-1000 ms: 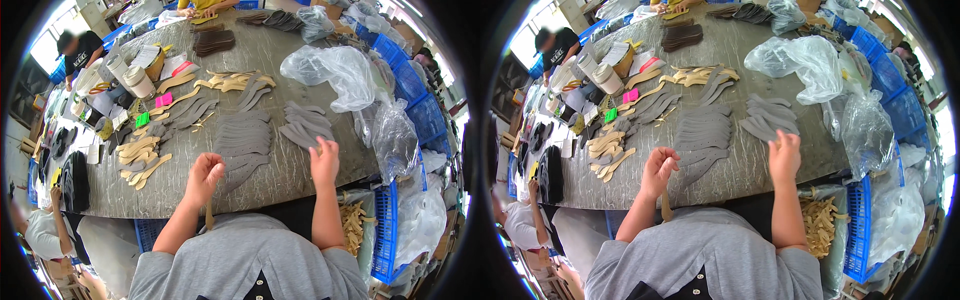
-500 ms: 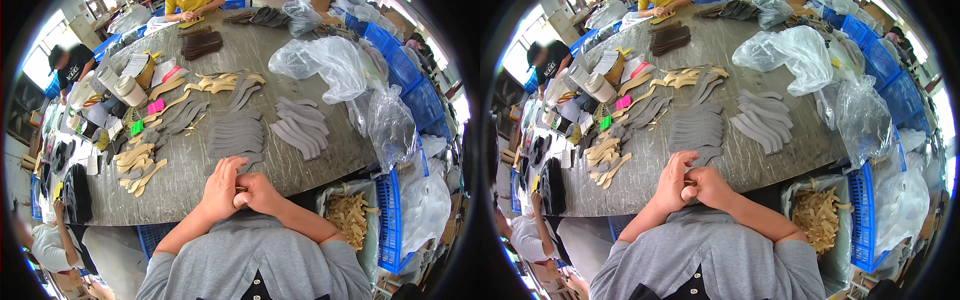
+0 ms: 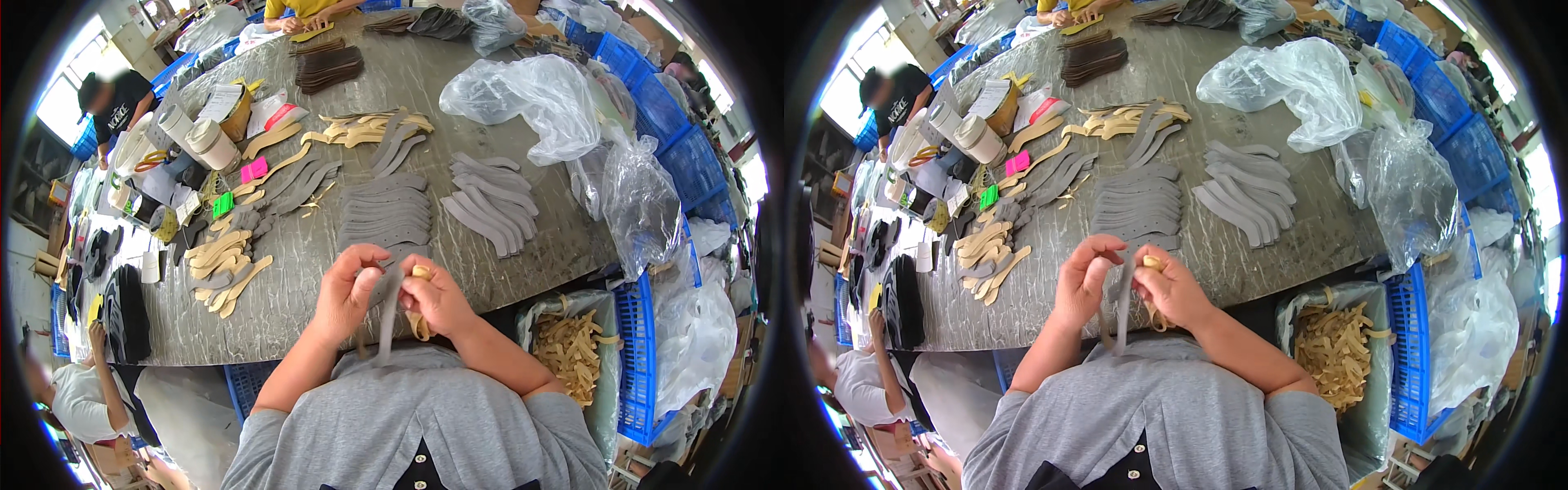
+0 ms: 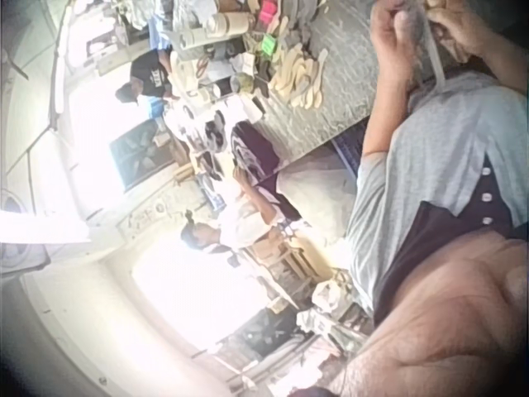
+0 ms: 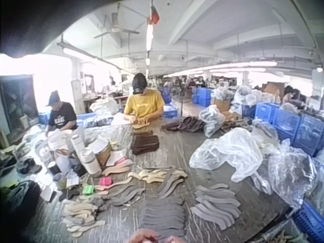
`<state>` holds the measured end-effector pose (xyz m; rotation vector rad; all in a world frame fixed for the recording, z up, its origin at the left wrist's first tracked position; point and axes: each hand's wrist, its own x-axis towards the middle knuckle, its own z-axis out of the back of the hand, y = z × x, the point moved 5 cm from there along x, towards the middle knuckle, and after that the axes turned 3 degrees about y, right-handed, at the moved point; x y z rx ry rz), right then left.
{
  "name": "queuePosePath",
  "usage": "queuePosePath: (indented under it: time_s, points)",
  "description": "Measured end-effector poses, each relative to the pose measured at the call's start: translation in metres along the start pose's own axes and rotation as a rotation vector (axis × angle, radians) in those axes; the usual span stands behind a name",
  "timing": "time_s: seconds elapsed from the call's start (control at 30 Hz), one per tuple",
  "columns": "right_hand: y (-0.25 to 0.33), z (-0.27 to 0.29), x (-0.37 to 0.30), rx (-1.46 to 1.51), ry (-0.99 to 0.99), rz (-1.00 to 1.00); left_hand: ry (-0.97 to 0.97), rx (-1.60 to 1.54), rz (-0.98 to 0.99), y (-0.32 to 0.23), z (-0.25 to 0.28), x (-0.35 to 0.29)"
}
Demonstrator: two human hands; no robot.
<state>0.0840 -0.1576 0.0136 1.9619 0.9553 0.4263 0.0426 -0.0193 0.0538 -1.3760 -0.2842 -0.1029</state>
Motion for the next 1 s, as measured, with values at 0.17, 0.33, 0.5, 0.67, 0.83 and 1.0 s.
queuePosePath:
  time_s: [0.17, 0.33, 0.5, 0.67, 0.83, 1.0]
  points:
    - [0.008, -0.006, -0.003, -0.210, 0.035, -0.030, 0.190, 0.433, -0.257, -0.040, -0.003, 0.004]
    - [0.039, 0.061, 0.009, 0.331, -0.226, 0.224, -0.059, 0.326, 0.080, -0.015, 0.031, -0.015]
    - [0.090, 0.089, -0.003, -0.499, -0.269, 0.135, -0.401, -0.091, 0.369, 0.030, 0.092, -0.054]
    - [0.021, 0.026, 0.017, -1.608, 0.153, 0.407, -0.478, -0.206, 0.289, 0.024, 0.101, -0.057]
    - [-0.050, -0.008, 0.027, -1.608, 0.241, 0.413, -0.390, -0.146, 0.338, 0.026, 0.102, -0.059]
    - [-0.018, 0.003, 0.021, -1.424, -0.041, 0.432, -0.389, -0.025, 0.459, 0.038, 0.103, -0.074]
